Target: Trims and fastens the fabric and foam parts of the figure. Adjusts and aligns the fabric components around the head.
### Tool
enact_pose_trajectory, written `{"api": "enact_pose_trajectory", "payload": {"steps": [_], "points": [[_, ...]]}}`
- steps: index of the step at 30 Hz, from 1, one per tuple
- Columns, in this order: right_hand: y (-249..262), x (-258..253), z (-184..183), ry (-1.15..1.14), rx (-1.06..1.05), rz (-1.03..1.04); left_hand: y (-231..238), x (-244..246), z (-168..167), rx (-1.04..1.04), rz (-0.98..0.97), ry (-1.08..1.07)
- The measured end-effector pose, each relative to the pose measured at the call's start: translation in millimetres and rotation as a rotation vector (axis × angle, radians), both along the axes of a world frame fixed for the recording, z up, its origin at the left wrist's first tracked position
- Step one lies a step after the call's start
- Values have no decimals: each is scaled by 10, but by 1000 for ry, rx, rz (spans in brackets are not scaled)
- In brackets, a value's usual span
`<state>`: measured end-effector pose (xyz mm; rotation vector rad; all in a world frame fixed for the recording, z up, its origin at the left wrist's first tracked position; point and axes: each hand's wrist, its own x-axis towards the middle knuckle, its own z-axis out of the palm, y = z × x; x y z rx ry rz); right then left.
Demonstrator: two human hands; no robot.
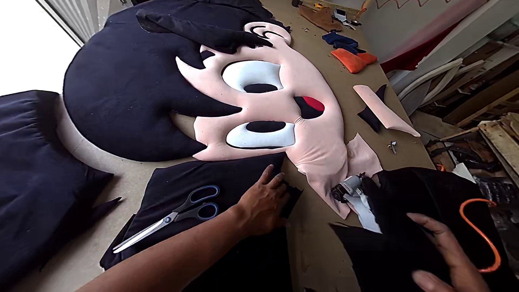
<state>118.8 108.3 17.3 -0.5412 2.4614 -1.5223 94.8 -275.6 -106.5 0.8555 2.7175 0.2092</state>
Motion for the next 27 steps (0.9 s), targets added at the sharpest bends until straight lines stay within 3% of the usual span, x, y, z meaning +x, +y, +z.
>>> {"api": "enact_pose_trajectory", "payload": {"steps": [4, 8, 10, 15, 19, 21, 23, 27], "points": [[-184, 128, -348, 62, 112, -177, 380, 91, 81, -87, 165, -47], [-212, 172, -640, 37, 79, -263, 627, 103, 112, -183, 168, -22], [-208, 196, -717, 2, -6, -290, 569, 81, 66, -126, 145, 25], [-130, 325, -897, -234, -421, -270, 20, 66, 99, 403, 318, 144], [-51, 467, -1133, -326, -597, -257, -203, 222, 215, 268, 325, 293], [-47, 489, -1223, -347, -616, -247, -127, 347, 295, 192, 368, 254], [-49, 501, -1277, -374, -647, -249, -116, 375, 345, 255, 574, 161], [-23, 532, -1336, -406, -702, -266, -295, 199, 261, 591, 1097, -175]]}}
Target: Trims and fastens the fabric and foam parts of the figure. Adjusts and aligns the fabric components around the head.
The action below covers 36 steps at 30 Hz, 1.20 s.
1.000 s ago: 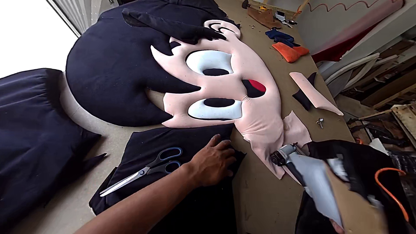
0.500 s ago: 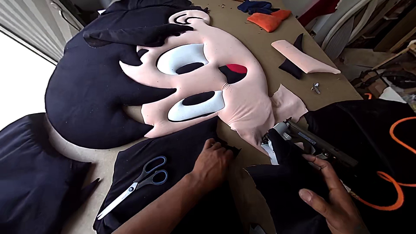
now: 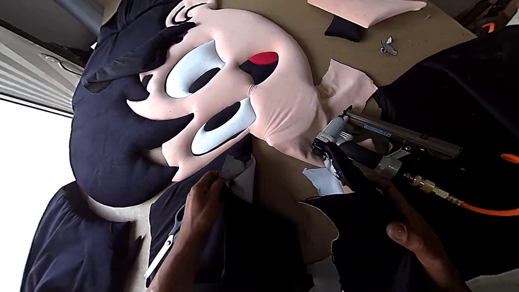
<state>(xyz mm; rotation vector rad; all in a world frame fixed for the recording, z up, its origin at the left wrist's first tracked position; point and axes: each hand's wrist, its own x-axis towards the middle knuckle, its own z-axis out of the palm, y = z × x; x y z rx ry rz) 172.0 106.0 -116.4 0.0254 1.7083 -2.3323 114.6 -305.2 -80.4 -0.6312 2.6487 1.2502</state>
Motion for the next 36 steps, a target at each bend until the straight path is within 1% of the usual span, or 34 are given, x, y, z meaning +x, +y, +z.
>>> {"api": "enact_pose_trajectory", "payload": {"steps": [3, 6, 8, 11, 13, 15, 17, 20, 22, 24, 25, 27, 29, 30, 31, 32, 34, 35, 36], "points": [[39, 10, -67, -5, -38, 6, 40, -57, -80, 87, 170, 14], [46, 32, -93, -20, -71, 22, 115, -124, -67, 74, 285, 35], [57, 46, -102, -15, -99, 39, 118, -171, -42, 36, 293, 16], [72, 46, -69, -12, -113, 57, 69, -215, -40, -59, 233, 28], [27, 31, 96, -60, -115, 9, 28, -232, -14, -133, 163, -3], [7, 25, 168, -95, -126, -28, -19, -255, 28, -224, 59, -78], [46, 29, 63, -74, -142, -4, -13, -297, 111, -306, -13, -142], [101, -16, -139, 7, -120, 69, 38, -308, 225, -364, -64, -74], [89, -43, -160, 25, -100, 72, 126, -234, 259, -427, -159, 61], [84, -58, -120, 36, -74, 66, 300, -91, 178, -551, -365, 281], [91, -67, -79, 53, -61, 73, 433, -4, 113, -597, -473, 328], [140, -91, 6, 95, -58, 122, 720, 214, -105, -659, -677, 284], [158, -105, 36, 76, -186, 139, 957, 464, -280, -712, -807, 225], [146, -112, 62, 60, -231, 131, 1035, 567, -278, -721, -840, 214], [94, -156, 139, 62, -213, 119, 1074, 625, -211, -707, -860, 244], [-2, -246, 255, 97, -126, 113, 1064, 610, -104, -670, -875, 324], [-249, -413, 513, 184, 107, 107, 951, 407, 123, -566, -859, 487], [-374, -465, 603, 219, 172, 88, 859, 246, 168, -566, -871, 491], [-467, -497, 659, 249, 217, 72, 759, 62, 153, -581, -920, 427]]}}
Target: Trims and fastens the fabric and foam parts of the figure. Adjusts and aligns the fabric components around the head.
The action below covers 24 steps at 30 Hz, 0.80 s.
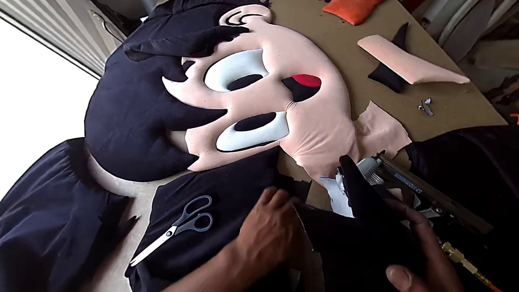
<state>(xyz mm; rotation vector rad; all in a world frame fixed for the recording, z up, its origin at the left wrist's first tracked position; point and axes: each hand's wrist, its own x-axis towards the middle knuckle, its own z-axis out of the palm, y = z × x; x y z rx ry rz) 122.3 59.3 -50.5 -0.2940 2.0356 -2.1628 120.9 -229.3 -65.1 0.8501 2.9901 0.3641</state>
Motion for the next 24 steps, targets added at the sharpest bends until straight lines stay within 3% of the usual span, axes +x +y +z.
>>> {"api": "enact_pose_trajectory", "payload": {"steps": [3, 7, 13, 17, 20, 22, 24], "points": [[-113, -61, 78, 48, 61, -21, -248, -468, -198, -183, -176, -148], [-237, -85, 60, 81, 156, 29, -472, -614, -353, -107, -325, -103], [-359, -10, -11, 110, 284, -186, 9, -233, -213, -145, 12, -311], [-295, 2, -85, 72, 276, -244, 175, -278, -156, -277, 17, -295], [-224, -8, -133, 81, 211, -252, -56, -369, -166, 58, 124, -258], [-169, 5, -164, 79, 171, -242, -329, -363, -102, 392, 388, -202], [-178, 45, -180, 64, 177, -217, -691, -386, -15, 534, 656, -226]]}}
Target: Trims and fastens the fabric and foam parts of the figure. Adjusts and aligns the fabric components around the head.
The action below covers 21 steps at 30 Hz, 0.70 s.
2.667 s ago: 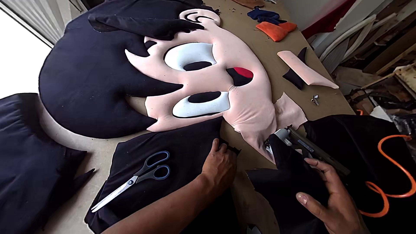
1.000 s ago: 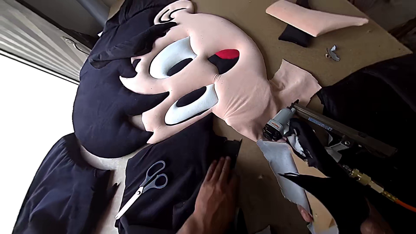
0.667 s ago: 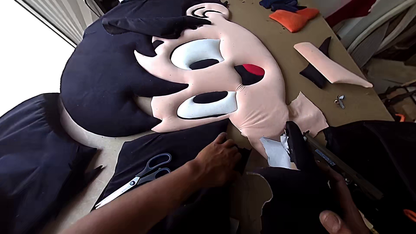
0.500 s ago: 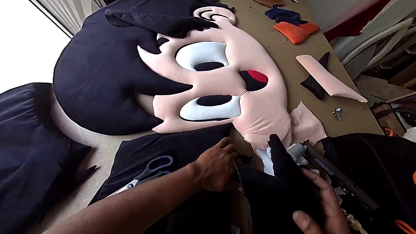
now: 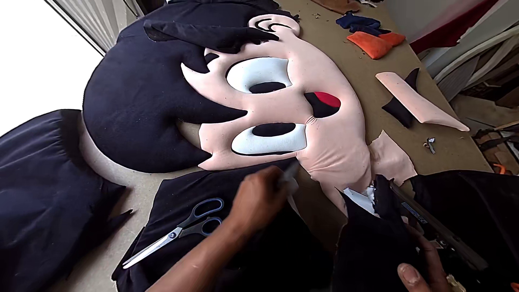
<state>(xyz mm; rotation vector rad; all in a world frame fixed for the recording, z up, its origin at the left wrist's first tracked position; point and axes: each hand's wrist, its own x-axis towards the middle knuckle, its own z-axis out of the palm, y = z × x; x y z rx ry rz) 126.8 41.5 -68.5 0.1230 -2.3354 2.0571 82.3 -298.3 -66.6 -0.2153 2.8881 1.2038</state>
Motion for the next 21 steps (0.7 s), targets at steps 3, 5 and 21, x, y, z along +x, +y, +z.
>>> {"api": "enact_pose_trajectory", "payload": {"steps": [3, 5, 21], "points": [[-182, 57, -27, -3, 118, 31, -404, 15, -17, -332, 136, -95], [-391, 82, -71, 22, 270, 33, -493, 45, -53, -589, 88, -88], [-958, -137, -95, 24, 585, 67, -315, 249, 77, -660, -345, -125]]}}
